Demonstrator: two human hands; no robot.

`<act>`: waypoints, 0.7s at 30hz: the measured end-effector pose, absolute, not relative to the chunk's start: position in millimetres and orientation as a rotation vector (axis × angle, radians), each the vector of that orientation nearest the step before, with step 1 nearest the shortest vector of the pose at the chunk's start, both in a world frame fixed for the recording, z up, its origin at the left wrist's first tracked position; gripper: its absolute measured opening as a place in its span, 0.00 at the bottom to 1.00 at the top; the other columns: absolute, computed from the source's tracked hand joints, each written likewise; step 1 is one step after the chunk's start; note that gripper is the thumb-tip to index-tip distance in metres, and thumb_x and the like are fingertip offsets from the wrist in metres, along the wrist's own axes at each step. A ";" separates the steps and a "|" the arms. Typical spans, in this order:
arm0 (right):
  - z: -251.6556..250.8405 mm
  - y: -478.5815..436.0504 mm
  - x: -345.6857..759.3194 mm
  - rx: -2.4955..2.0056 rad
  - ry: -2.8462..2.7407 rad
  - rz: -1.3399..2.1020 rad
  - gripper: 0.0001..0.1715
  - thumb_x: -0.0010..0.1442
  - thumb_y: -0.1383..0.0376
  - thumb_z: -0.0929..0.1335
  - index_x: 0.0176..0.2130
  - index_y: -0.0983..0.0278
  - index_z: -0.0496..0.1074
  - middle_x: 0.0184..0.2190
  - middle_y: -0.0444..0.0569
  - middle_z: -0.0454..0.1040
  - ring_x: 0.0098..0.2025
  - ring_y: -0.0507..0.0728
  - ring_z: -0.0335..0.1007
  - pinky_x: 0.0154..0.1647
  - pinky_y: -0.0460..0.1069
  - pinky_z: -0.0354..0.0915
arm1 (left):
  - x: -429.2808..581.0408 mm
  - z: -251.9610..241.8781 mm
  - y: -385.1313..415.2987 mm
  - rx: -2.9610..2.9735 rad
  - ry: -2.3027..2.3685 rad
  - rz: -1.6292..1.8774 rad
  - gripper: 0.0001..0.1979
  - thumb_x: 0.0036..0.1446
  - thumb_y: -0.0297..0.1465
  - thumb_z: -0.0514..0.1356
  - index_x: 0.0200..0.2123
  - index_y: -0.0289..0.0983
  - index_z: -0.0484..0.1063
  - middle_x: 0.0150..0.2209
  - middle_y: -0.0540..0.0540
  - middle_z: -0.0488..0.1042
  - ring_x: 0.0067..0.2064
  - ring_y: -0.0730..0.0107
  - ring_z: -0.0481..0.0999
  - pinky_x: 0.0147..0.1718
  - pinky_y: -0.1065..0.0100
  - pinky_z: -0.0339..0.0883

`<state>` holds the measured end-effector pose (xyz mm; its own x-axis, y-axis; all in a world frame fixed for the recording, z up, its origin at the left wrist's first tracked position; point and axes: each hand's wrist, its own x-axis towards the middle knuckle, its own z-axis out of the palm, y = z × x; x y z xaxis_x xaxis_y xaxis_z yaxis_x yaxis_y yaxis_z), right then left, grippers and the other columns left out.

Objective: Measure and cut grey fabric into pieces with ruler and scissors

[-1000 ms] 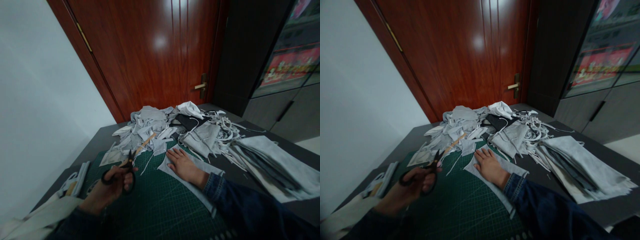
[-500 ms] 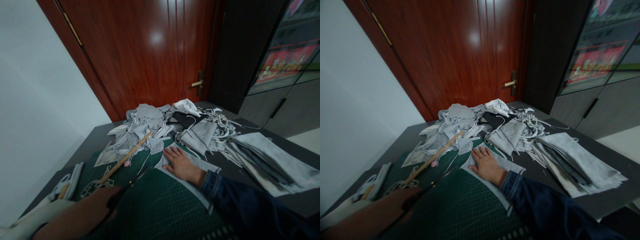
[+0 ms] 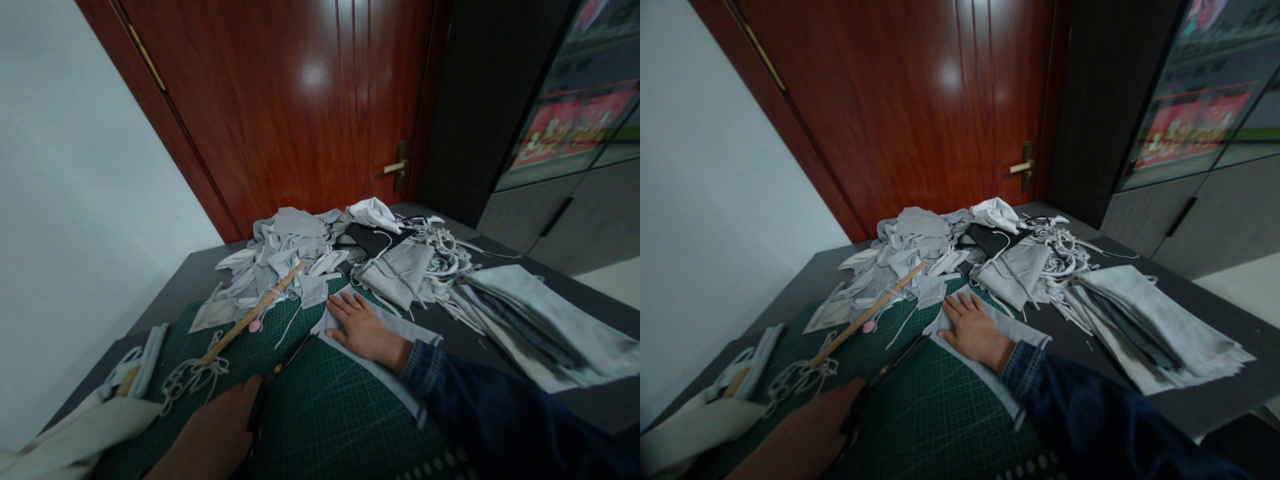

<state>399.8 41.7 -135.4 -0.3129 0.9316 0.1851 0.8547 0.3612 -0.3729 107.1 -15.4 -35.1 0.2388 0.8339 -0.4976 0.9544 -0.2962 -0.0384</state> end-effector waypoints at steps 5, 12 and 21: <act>-135.2 41.1 399.5 -1.541 -2.231 0.302 0.41 0.70 0.49 0.65 0.73 0.63 0.56 0.74 0.57 0.54 0.75 0.71 0.44 0.74 0.69 0.39 | 115.5 -38.3 -19.1 2.247 1.682 -0.641 0.33 0.59 0.22 0.53 0.69 0.33 0.61 0.67 0.35 0.69 0.66 0.57 0.70 0.66 0.58 0.61; -123.4 35.5 393.9 -1.177 -2.313 0.273 0.29 0.67 0.71 0.66 0.64 0.54 0.68 0.72 0.49 0.60 0.75 0.68 0.45 0.72 0.73 0.40 | 110.4 -33.9 -19.5 2.189 1.725 -0.633 0.33 0.60 0.22 0.52 0.70 0.33 0.61 0.70 0.37 0.65 0.69 0.58 0.67 0.69 0.57 0.57; -133.2 42.1 391.7 -0.944 -2.304 0.415 0.25 0.62 0.78 0.66 0.54 0.58 0.75 0.58 0.48 0.77 0.70 0.63 0.58 0.72 0.67 0.47 | 98.0 -34.2 -19.6 2.183 1.695 -0.571 0.30 0.59 0.21 0.52 0.65 0.37 0.66 0.64 0.38 0.73 0.62 0.57 0.75 0.64 0.55 0.65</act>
<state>391.7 42.1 -133.2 -0.5615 0.7149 0.4168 0.5243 0.6970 -0.4892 98.0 -19.6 -34.2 0.2171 0.8421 -0.4937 0.9691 -0.2465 0.0058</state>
